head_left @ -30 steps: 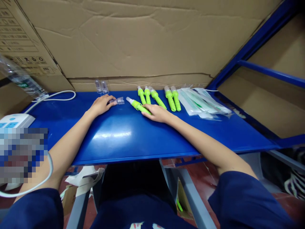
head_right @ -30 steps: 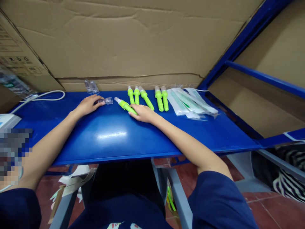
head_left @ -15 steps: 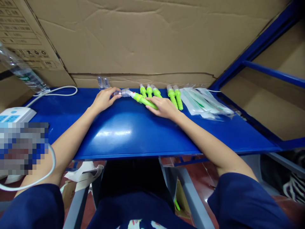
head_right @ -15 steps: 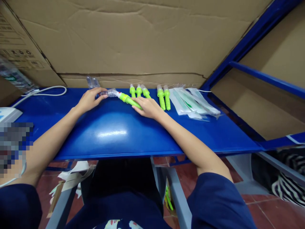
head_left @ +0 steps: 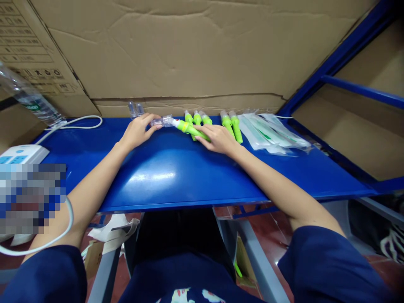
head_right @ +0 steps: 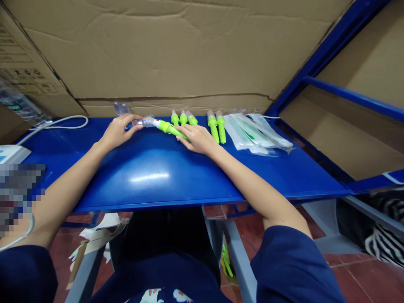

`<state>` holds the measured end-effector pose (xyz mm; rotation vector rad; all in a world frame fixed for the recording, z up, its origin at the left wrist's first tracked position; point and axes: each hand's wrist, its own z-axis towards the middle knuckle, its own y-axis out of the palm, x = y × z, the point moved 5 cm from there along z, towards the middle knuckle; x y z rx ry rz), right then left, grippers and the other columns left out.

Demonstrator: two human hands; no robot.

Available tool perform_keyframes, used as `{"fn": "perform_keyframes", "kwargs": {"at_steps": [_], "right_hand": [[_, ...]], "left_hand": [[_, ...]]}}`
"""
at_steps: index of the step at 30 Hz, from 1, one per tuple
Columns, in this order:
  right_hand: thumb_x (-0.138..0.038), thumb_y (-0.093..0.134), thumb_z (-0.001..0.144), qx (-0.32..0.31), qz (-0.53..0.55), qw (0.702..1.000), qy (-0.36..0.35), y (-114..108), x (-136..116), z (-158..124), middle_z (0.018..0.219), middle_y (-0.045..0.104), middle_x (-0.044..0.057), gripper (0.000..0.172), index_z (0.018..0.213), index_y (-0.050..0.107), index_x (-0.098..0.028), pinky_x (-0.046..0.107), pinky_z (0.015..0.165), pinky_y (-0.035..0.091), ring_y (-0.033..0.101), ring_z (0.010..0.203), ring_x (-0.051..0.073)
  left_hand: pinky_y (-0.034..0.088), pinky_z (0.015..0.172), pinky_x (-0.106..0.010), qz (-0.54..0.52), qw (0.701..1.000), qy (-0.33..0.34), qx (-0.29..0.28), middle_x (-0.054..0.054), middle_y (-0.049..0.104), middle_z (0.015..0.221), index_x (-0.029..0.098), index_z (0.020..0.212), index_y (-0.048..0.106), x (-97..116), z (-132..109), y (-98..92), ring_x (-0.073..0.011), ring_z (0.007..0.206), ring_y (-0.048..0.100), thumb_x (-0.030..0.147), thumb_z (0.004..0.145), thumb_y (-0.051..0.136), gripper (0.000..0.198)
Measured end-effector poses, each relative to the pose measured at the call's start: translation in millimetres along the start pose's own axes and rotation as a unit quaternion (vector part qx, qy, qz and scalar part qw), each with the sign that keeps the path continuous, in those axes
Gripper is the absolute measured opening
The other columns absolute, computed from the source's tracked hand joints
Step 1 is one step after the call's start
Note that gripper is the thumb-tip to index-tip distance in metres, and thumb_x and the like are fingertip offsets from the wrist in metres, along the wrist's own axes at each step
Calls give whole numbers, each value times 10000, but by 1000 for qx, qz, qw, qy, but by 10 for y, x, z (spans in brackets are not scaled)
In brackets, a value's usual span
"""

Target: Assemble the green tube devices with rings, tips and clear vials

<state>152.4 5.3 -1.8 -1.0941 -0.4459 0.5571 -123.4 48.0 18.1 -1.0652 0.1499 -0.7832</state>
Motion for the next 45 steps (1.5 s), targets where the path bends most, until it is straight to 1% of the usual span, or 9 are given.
{"fn": "perform_keyframes", "kwargs": {"at_steps": [9, 14, 17, 24, 29, 33, 35, 41, 45], "right_hand": [[-369, 338, 1095, 14, -29, 999, -3, 15, 93, 20, 1171, 705, 201, 541, 1529, 569, -143, 471, 911, 490, 643, 1086, 342], [-372, 352, 1092, 23, -9, 1000, 5, 32, 78, 16, 1203, 694, 174, 544, 1580, 516, -195, 479, 930, 519, 632, 1099, 331], [-374, 360, 1092, 36, 2, 999, 13, 32, 62, 15, 1192, 697, 160, 528, 1559, 543, -211, 475, 927, 539, 633, 1107, 327], [-341, 382, 1085, 32, 69, 997, 5, 70, 60, 26, 1229, 681, 174, 494, 1514, 558, -172, 512, 1002, 539, 637, 1145, 333], [-384, 539, 1024, 37, 119, 992, -16, 112, 102, 24, 1352, 636, 202, 515, 1479, 511, -145, 560, 1094, 491, 588, 1273, 367], [-283, 476, 1018, 42, 121, 992, -19, 137, 174, 30, 1262, 656, 205, 371, 1350, 552, -135, 544, 1057, 502, 610, 1199, 348], [-275, 468, 1016, 51, 117, 992, -20, 141, 212, 32, 1239, 661, 205, 350, 1326, 554, -137, 544, 1042, 505, 612, 1178, 347], [-363, 490, 1037, 90, 89, 991, -36, 113, 241, 29, 1188, 680, 180, 362, 1317, 606, -165, 536, 1000, 539, 629, 1152, 353], [-457, 468, 1062, 68, 53, 996, 25, 62, 218, 19, 1205, 662, 169, 453, 1395, 629, -196, 492, 929, 572, 665, 1077, 332]], "left_hand": [[522, 957, -397, 45, 998, 37, -29, -117, 726, 1185, 193, 1306, 686, 5, 7, 17, -285, 1073, 688, 531, 1012, 531, 475], [530, 906, -379, 47, 997, 44, -38, -114, 735, 1150, 198, 1293, 695, 59, 9, 43, -271, 998, 695, 561, 1005, 521, 495], [534, 897, -375, 46, 997, 45, -36, -110, 740, 1139, 200, 1277, 704, 85, 8, 44, -273, 997, 698, 566, 998, 519, 496], [537, 893, -376, 37, 997, 52, -45, -116, 751, 1153, 188, 1269, 717, 151, -1, 47, -273, 997, 709, 571, 998, 510, 512], [539, 902, -378, 34, 997, 50, -53, -114, 754, 1171, 197, 1282, 716, 147, -2, 76, -274, 1012, 710, 549, 999, 518, 493], [540, 904, -379, 30, 997, 48, -48, -112, 755, 1173, 195, 1287, 717, 134, 2, 71, -268, 1002, 712, 542, 1003, 514, 492], [540, 893, -373, 29, 998, 47, -42, -113, 756, 1172, 188, 1279, 720, 136, 5, 55, -268, 1002, 712, 542, 1004, 509, 495], [534, 878, -363, 24, 998, 51, -30, -114, 758, 1140, 177, 1256, 728, 133, 9, 24, -267, 994, 708, 549, 996, 514, 503], [530, 865, -363, 20, 998, 49, -32, -113, 756, 1129, 178, 1254, 730, 126, 8, 37, -259, 959, 706, 544, 993, 516, 498]]}}
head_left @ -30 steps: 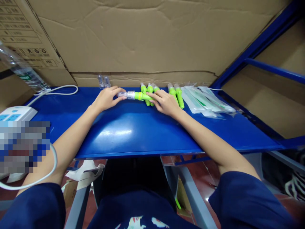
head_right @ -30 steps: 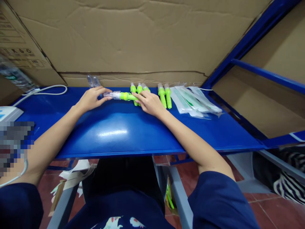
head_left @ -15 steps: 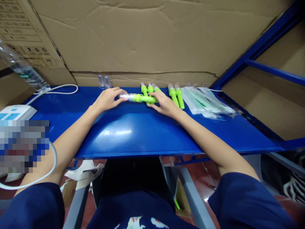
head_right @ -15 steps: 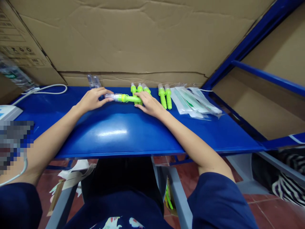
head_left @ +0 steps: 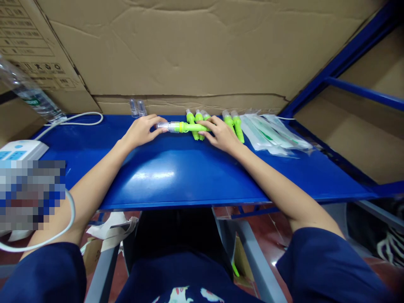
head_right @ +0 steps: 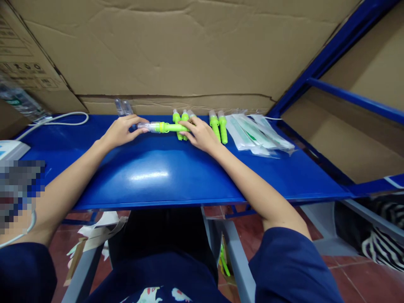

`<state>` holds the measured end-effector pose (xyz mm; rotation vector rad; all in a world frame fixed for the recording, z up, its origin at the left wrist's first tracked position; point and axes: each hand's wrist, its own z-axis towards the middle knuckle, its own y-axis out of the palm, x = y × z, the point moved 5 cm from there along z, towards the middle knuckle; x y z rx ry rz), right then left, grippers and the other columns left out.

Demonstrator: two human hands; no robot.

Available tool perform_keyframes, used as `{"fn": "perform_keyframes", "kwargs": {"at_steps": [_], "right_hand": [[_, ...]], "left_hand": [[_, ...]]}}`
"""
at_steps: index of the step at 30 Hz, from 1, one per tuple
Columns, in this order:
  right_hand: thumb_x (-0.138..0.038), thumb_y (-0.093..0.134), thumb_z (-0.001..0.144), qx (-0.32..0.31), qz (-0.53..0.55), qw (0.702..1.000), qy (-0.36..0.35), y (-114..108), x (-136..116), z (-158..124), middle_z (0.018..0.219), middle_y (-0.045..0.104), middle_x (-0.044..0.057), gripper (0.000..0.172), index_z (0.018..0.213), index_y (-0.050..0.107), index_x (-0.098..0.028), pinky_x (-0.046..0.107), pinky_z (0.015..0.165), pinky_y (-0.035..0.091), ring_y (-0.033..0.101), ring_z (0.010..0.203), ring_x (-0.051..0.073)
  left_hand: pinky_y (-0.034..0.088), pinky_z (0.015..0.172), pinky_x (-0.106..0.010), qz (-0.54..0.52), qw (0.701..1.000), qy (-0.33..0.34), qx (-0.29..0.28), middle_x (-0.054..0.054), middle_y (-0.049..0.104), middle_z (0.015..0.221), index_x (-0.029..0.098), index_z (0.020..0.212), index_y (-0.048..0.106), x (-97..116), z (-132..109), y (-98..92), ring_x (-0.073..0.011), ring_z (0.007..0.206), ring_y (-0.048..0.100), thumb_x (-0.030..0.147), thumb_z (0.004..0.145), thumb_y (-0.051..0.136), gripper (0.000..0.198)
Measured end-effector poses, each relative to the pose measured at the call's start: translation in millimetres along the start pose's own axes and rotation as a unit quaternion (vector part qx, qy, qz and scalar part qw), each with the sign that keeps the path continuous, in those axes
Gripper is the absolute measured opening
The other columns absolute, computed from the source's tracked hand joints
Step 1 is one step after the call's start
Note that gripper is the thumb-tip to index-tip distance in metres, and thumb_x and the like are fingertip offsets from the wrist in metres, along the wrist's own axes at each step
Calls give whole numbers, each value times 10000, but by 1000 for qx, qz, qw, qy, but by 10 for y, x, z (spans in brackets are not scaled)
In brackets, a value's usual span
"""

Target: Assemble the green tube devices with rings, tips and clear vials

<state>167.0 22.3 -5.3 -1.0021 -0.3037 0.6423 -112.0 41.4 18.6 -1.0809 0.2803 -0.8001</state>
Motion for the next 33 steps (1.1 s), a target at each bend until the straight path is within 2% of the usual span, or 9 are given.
{"fn": "perform_keyframes", "kwargs": {"at_steps": [4, 6, 9, 11, 15, 17, 23, 28, 33], "right_hand": [[-441, 402, 1084, -36, 15, 997, 63, 27, 46, -17, 1258, 644, 177, 491, 1486, 573, -218, 499, 878, 588, 693, 1048, 331], [-431, 406, 1080, -32, 56, 997, 49, 69, 82, -17, 1318, 635, 197, 506, 1509, 527, -192, 550, 974, 566, 670, 1168, 360], [-501, 595, 992, -11, 118, 993, 5, 134, 144, -11, 1462, 564, 228, 647, 1521, 442, -163, 598, 1109, 494, 581, 1338, 393], [-500, 665, 942, 2, 136, 991, -4, 164, 191, -8, 1425, 571, 232, 695, 1492, 421, -152, 596, 1084, 512, 603, 1291, 383], [-426, 548, 1004, 23, 133, 991, 8, 154, 226, -9, 1148, 645, 164, 382, 1294, 524, -179, 530, 942, 572, 671, 1035, 306], [-431, 532, 1015, 27, 119, 992, 9, 124, 204, -12, 1120, 654, 156, 314, 1210, 568, -188, 509, 909, 572, 672, 990, 300], [-459, 385, 1078, 34, 117, 992, 18, 91, 172, 1, 1164, 689, 171, 406, 1255, 629, -187, 517, 985, 549, 684, 1102, 331], [-496, 579, 977, 36, 176, 984, 10, 195, 225, 4, 1350, 606, 232, 652, 1496, 396, -146, 545, 962, 582, 685, 1075, 333], [-444, 512, 1013, 34, 196, 979, 50, 195, 267, -10, 1095, 688, 156, 406, 1330, 492, -191, 506, 842, 622, 701, 884, 284]], "left_hand": [[533, 888, -376, 0, 1000, -5, -5, -120, 750, 1138, 174, 1261, 728, -2, 1, 11, -266, 977, 704, 532, 994, 519, 493], [534, 903, -384, 2, 1000, -9, -6, -121, 749, 1137, 174, 1264, 728, -12, -1, 15, -270, 987, 704, 528, 994, 518, 493], [536, 905, -386, 2, 1000, -11, -6, -121, 753, 1140, 172, 1262, 732, -32, -6, 19, -272, 988, 707, 526, 992, 518, 494], [537, 893, -383, 0, 1000, -12, -4, -120, 755, 1141, 170, 1257, 734, -47, -9, 20, -272, 984, 708, 528, 991, 519, 495], [531, 897, -384, -4, 1000, -12, -1, -121, 758, 1145, 169, 1256, 730, -73, -13, 17, -271, 993, 704, 533, 996, 519, 495], [527, 905, -387, -5, 1000, -14, 3, -122, 757, 1149, 169, 1260, 724, -88, -14, 13, -273, 1003, 702, 538, 999, 520, 496], [521, 917, -384, -10, 1000, -15, 9, -119, 755, 1152, 174, 1252, 721, -97, -14, 10, -271, 1024, 699, 532, 1000, 525, 480], [521, 903, -389, -5, 999, -31, 5, -122, 754, 1159, 173, 1248, 721, -103, -19, 12, -279, 1020, 696, 527, 993, 532, 476], [520, 907, -389, -21, 999, -31, 10, -123, 757, 1167, 167, 1220, 724, -152, -23, 9, -276, 1014, 696, 547, 985, 531, 487]]}}
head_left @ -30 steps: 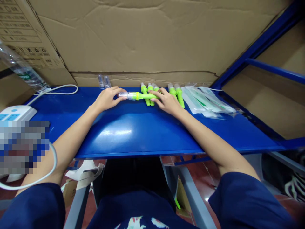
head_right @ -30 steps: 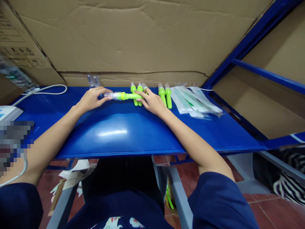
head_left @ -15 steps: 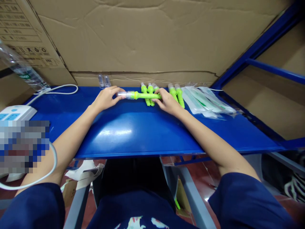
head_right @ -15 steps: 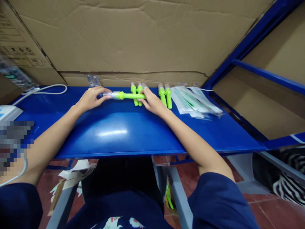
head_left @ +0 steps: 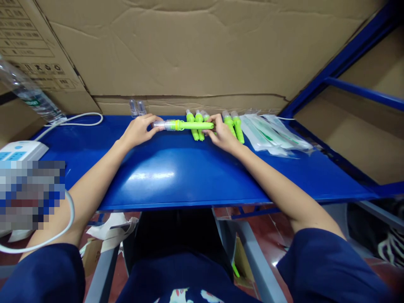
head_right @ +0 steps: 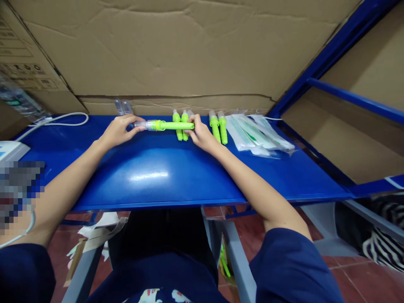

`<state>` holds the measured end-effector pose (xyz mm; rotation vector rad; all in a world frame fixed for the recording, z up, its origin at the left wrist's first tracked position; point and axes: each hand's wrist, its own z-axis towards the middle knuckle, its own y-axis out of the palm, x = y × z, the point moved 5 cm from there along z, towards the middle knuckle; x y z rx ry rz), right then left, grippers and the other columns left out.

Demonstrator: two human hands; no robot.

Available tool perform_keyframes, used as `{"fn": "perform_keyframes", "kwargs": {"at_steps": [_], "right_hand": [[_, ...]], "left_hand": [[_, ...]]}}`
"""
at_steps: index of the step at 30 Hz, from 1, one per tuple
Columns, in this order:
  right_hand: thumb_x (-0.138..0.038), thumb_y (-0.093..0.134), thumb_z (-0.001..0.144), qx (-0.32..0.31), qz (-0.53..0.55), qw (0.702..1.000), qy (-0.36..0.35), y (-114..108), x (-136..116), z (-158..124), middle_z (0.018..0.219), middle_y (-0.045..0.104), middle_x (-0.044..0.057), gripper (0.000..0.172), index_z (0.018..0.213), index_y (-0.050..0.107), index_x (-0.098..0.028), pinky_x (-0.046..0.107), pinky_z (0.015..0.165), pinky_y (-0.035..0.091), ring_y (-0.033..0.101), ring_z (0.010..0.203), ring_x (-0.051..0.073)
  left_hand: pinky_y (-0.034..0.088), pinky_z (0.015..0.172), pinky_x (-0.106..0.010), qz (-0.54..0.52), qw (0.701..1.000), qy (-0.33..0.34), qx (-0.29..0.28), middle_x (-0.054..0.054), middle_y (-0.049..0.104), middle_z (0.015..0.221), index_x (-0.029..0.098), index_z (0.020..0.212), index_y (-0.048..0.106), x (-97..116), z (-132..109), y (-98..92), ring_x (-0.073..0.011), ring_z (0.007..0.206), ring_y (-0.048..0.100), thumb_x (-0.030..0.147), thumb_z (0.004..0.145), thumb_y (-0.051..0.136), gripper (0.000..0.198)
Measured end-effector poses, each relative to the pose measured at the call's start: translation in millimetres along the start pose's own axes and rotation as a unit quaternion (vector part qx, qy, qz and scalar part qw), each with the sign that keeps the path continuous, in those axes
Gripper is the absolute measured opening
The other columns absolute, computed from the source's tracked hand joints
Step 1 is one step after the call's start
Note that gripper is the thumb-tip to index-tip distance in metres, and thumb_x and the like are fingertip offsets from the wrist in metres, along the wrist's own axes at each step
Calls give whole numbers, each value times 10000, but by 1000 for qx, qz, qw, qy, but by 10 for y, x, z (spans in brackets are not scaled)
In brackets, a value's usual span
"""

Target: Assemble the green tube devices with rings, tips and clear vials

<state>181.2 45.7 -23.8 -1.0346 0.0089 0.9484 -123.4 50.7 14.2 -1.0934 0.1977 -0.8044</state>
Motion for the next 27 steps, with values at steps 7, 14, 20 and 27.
{"fn": "perform_keyframes", "kwargs": {"at_steps": [7, 14, 20, 27], "right_hand": [[-636, 430, 1038, 31, -20, 999, 17, -97, -118, 10, 993, 717, 141, 527, 1189, 647, -181, 467, 896, 589, 711, 881, 278], [-537, 533, 988, 2, 75, 996, 38, 34, -67, -14, 1095, 705, 120, 582, 1466, 405, -230, 439, 764, 615, 713, 775, 233], [-587, 510, 997, 24, 58, 998, 28, -36, -154, -15, 843, 719, 72, 383, 1145, 550, -236, 442, 754, 599, 700, 739, 246], [-852, 525, 886, 83, 88, 988, 94, -160, -232, -48, 695, 641, 40, 620, 902, 598, -237, 348, 541, 468, 568, 565, 197]], "left_hand": [[520, 973, -407, -16, 1000, 0, 0, -136, 761, 1167, 145, 1209, 729, 5, 7, -4, -275, 1048, 694, 526, 1011, 479, 497], [529, 1005, -414, -12, 1000, -18, 15, -146, 711, 1253, 148, 1308, 661, -10, 12, 7, -286, 1125, 669, 488, 998, 547, 474], [507, 1062, -452, -15, 1000, 0, 12, -161, 672, 1245, 125, 1348, 628, -51, 31, 12, -292, 1154, 654, 424, 1020, 540, 452], [524, 1032, -434, 8, 999, 24, 20, -148, 677, 1208, 130, 1244, 668, 78, 15, -10, -286, 1124, 651, 462, 1026, 528, 421]]}}
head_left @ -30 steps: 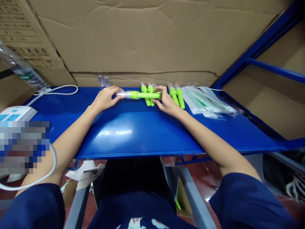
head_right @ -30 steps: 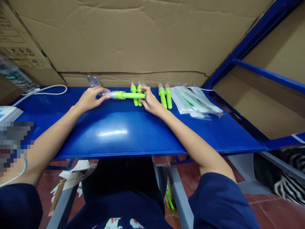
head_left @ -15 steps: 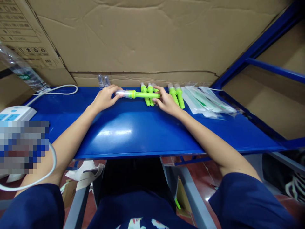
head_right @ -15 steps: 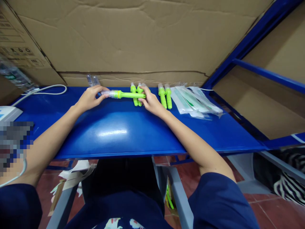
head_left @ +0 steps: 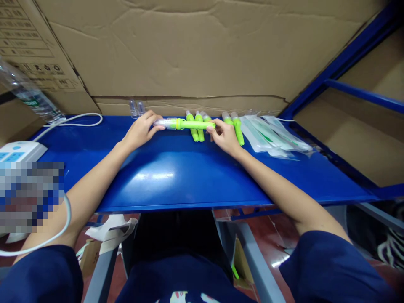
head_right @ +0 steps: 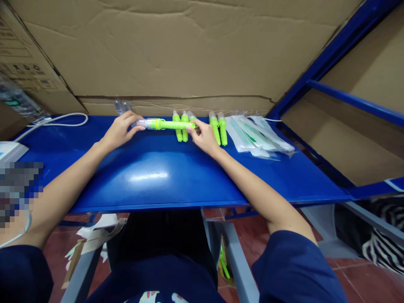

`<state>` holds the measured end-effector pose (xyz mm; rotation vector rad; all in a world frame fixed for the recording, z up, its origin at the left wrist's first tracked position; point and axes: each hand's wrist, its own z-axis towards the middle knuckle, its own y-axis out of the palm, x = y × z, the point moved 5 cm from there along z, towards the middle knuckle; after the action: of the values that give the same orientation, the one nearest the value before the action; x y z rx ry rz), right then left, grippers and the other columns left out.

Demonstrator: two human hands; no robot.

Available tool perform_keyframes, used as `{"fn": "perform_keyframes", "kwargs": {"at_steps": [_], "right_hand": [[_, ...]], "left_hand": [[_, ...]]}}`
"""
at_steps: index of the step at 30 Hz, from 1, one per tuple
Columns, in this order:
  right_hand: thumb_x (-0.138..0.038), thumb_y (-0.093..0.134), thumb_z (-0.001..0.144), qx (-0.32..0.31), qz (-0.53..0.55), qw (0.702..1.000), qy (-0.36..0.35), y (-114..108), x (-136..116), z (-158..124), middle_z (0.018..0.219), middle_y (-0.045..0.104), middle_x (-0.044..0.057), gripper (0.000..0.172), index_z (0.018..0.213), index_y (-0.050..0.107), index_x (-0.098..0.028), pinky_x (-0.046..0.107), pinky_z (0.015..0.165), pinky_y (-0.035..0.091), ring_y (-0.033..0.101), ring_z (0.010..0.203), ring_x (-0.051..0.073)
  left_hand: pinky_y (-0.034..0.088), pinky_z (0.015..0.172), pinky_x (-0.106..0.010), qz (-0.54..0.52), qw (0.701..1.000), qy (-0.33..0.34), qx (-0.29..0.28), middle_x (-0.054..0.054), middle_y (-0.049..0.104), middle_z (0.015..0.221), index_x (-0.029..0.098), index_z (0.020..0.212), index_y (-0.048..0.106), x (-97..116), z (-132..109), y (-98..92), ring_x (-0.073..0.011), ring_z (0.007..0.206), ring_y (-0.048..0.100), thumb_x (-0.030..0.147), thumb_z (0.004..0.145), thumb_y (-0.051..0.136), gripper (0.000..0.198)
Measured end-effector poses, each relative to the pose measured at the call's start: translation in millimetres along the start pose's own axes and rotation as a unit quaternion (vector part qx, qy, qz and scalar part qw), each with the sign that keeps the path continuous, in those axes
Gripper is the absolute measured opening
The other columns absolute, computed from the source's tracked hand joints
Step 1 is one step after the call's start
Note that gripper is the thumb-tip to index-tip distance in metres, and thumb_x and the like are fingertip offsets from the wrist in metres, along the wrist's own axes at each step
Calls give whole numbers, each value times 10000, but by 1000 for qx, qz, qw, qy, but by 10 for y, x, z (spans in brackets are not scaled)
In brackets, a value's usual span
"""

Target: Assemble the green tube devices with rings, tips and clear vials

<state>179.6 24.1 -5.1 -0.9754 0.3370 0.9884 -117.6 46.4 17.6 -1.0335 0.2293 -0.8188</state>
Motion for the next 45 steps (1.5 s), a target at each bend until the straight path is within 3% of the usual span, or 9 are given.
{"fn": "perform_keyframes", "kwargs": {"at_steps": [4, 8, 12, 17, 20, 24, 27, 39, 45], "right_hand": [[-911, 607, 779, -48, 114, 989, 76, 66, 34, -33, 578, 572, 5, 683, 755, 572, -230, 277, 426, 318, 436, 436, 120], [-926, 607, 749, -104, 229, 955, 158, 157, 151, -20, 449, 420, -35, 725, 615, 500, -222, 239, 369, 173, 285, 366, 66], [-908, 570, 808, -102, 261, 939, 200, 172, 255, 16, 462, 352, -58, 707, 642, 419, -237, 214, 346, 172, 258, 384, 59], [-932, 590, 777, -47, 201, 970, 128, 126, 179, 43, 737, 570, -12, 719, 999, 503, -253, 237, 368, 304, 421, 475, 92], [-916, 541, 829, -45, 136, 987, 66, 111, 85, 30, 932, 651, 34, 731, 1193, 461, -287, 290, 456, 436, 523, 558, 132], [-853, 386, 951, -60, -8, 998, -10, 92, -8, 14, 917, 688, 75, 653, 1172, 528, -256, 395, 665, 554, 630, 695, 214], [-816, 335, 987, -67, -111, 989, -72, 95, -56, 6, 922, 698, 101, 647, 1069, 593, -228, 437, 761, 557, 670, 809, 265], [-798, 128, 1010, -105, -219, 966, -89, 126, -49, -44, 624, 573, 49, 697, 875, 540, -252, 369, 572, 431, 593, 600, 248], [-779, 62, 1010, -111, -225, 965, -79, 168, 54, -78, 647, 622, 78, 716, 876, 524, -248, 390, 560, 435, 591, 585, 260]], "left_hand": [[527, 1017, -439, 29, 999, 22, 35, -138, 660, 1248, 169, 1300, 652, 146, -12, -103, -286, 1137, 649, 468, 1051, 490, 421], [516, 1019, -452, 45, 997, 42, 44, -150, 650, 1274, 182, 1322, 648, 269, -8, -166, -295, 1143, 648, 521, 1062, 457, 468], [492, 1028, -458, 38, 999, 18, 30, -137, 646, 1277, 209, 1319, 644, 319, 8, -152, -306, 1172, 632, 581, 1046, 457, 499], [495, 1006, -459, 31, 998, -48, 20, -133, 709, 1173, 166, 1207, 694, 163, 13, -58, -319, 1128, 659, 596, 1015, 463, 524], [543, 895, -420, -84, 990, -107, -27, -142, 756, 1033, 139, 1057, 715, -8, 10, 64, -278, 959, 706, 649, 996, 438, 584], [541, 652, -320, -303, 923, -190, -139, -138, 756, 825, 166, 836, 656, -162, -44, 259, -196, 696, 680, 837, 916, 420, 715], [503, 585, -299, -349, 897, -229, -143, -111, 719, 742, 190, 770, 615, -231, -78, 284, -171, 624, 640, 883, 838, 517, 704], [553, 690, -335, -309, 919, -205, -132, -83, 678, 694, 198, 717, 601, -176, -41, 236, -163, 617, 617, 820, 908, 467, 664], [496, 674, -303, -252, 947, -190, -58, -53, 643, 708, 205, 794, 553, -81, -9, 213, -157, 637, 586, 732, 996, 375, 591]]}}
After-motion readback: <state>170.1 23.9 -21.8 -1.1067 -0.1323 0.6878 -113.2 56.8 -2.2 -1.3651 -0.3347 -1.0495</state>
